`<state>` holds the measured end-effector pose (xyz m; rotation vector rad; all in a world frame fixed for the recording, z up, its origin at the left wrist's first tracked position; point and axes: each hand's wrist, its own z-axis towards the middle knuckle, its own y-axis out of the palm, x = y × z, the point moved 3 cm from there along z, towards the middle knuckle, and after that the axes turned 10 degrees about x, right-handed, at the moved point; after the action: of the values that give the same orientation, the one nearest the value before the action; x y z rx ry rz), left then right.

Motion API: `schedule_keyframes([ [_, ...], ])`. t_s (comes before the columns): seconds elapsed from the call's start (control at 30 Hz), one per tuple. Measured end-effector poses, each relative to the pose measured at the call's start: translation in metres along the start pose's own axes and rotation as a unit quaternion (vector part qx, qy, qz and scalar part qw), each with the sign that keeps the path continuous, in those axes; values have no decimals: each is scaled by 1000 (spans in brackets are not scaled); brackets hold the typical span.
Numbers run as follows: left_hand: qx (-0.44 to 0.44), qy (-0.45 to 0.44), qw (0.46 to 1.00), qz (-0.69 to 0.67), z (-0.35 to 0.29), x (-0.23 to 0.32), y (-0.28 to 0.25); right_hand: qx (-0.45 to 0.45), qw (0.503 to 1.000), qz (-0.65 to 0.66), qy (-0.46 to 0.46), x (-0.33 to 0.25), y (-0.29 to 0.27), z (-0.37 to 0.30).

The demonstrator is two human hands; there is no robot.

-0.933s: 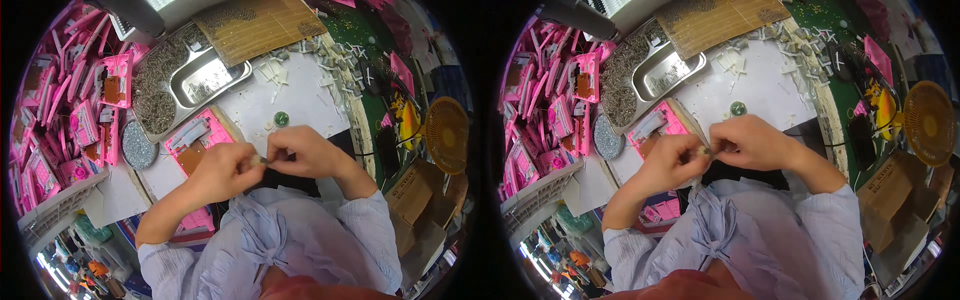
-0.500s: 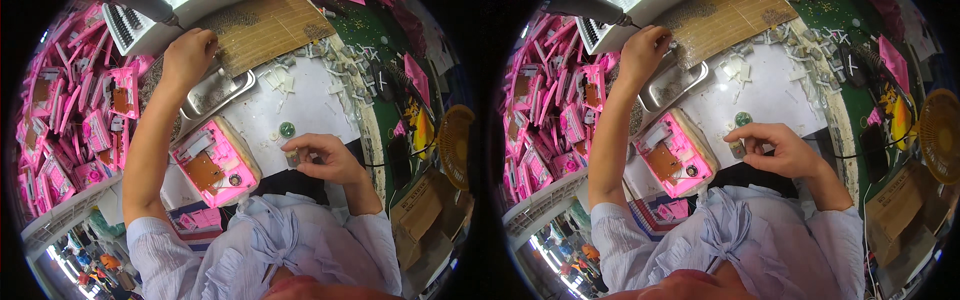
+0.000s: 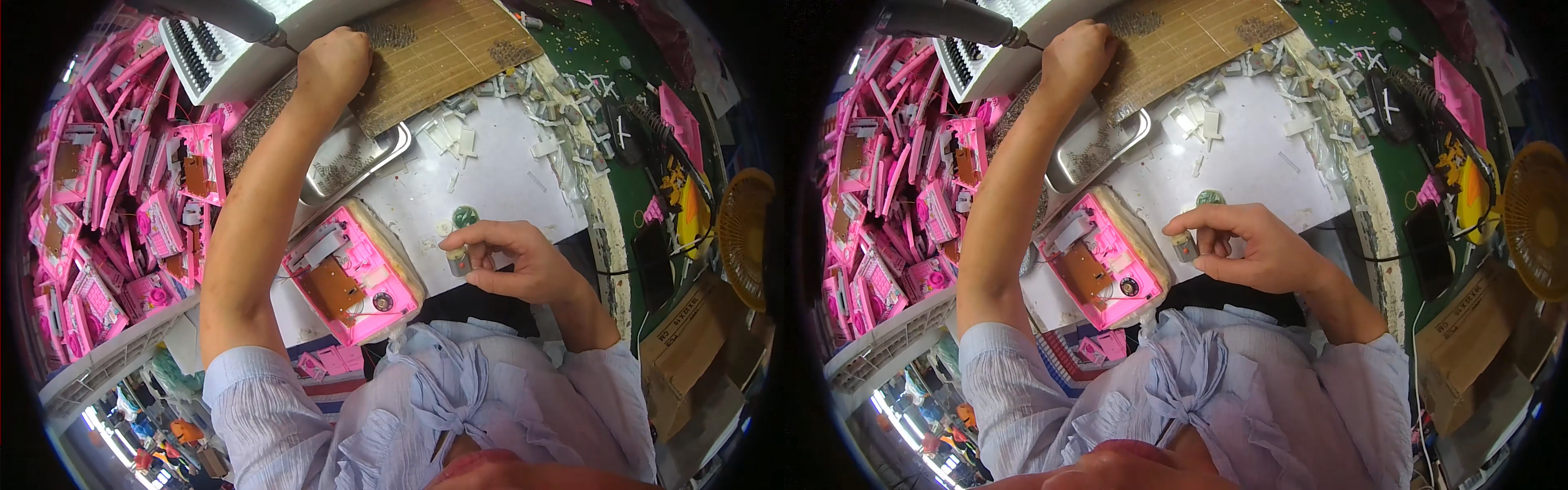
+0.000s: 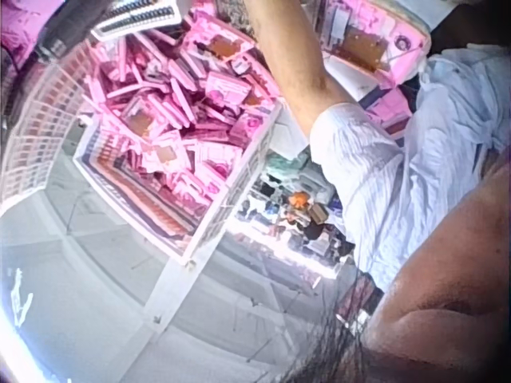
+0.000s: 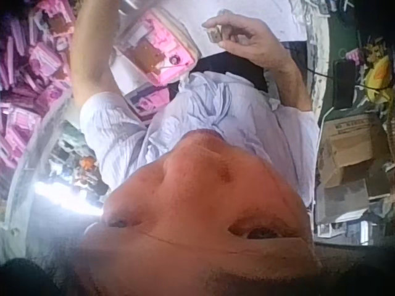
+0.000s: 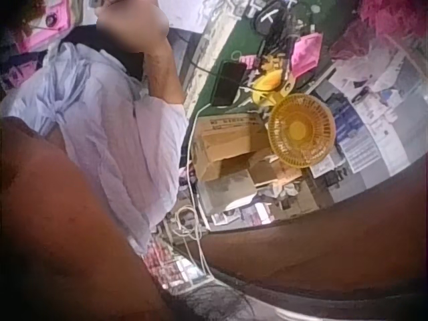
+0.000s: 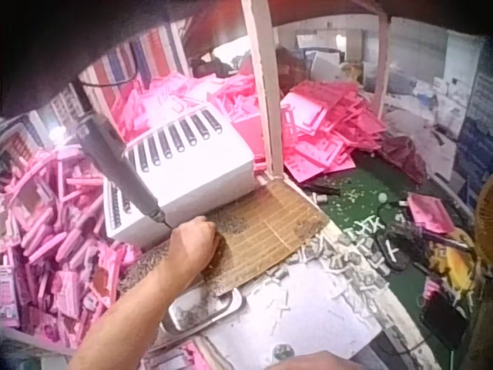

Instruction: Assembling electronic components and soldering wires inside a pink plastic toy casing at a factory workbench.

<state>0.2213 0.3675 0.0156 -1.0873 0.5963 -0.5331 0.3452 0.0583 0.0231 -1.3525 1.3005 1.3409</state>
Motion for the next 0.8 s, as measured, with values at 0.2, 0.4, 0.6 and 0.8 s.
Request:
schedule_keyframes([
  [0.2,-9,-86,994,-61,11,2,19,31,999,-4,15,-4,0,-16],
  [0.4,33,-172,982,-70,10,-1,21,121,992,-43,1,-2,-16,-27],
  [0.6,67,-131,985,-92,5,7,6,184,967,-174,-7,15,-31,-12],
  [0.8,38,-141,893,-425,-39,22,-73,153,939,-308,-8,21,-28,10],
])
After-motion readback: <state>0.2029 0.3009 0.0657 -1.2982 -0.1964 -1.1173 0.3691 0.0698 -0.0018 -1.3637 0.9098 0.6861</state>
